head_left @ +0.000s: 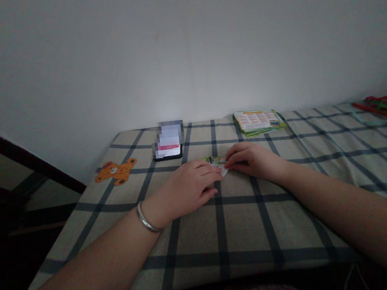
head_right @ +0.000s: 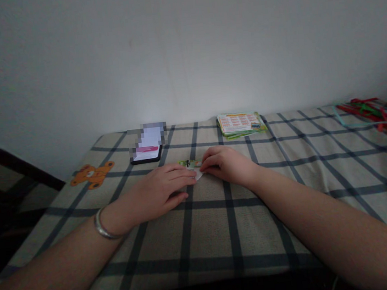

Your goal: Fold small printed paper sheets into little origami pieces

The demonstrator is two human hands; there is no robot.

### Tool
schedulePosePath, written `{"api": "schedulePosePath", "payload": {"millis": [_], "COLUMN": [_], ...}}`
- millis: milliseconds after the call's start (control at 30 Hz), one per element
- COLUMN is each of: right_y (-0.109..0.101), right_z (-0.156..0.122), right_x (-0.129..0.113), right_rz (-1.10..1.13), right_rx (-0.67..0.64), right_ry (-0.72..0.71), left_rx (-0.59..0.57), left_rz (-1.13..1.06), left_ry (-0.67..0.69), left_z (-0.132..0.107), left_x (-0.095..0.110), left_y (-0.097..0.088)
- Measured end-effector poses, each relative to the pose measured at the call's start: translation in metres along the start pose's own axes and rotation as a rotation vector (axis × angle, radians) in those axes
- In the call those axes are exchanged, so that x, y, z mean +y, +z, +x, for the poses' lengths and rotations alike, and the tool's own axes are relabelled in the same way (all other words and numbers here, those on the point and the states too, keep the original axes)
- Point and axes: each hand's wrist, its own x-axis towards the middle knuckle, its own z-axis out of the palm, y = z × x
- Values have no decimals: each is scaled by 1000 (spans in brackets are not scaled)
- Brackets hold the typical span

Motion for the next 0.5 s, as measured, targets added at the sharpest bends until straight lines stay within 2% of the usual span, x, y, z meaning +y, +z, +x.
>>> {"api": "schedulePosePath", "payload": {"millis": [500], "right_y": [-8], "right_z": [-1], "right_x": [-13], "right_rz": [-185], "right_rx": [-8], "right_ry": [-55], "left_rx": [-6], "left_rz": [56], "left_ry": [-64], "left_z": [-1], "left_x": [9], "left_y": [-3]}}
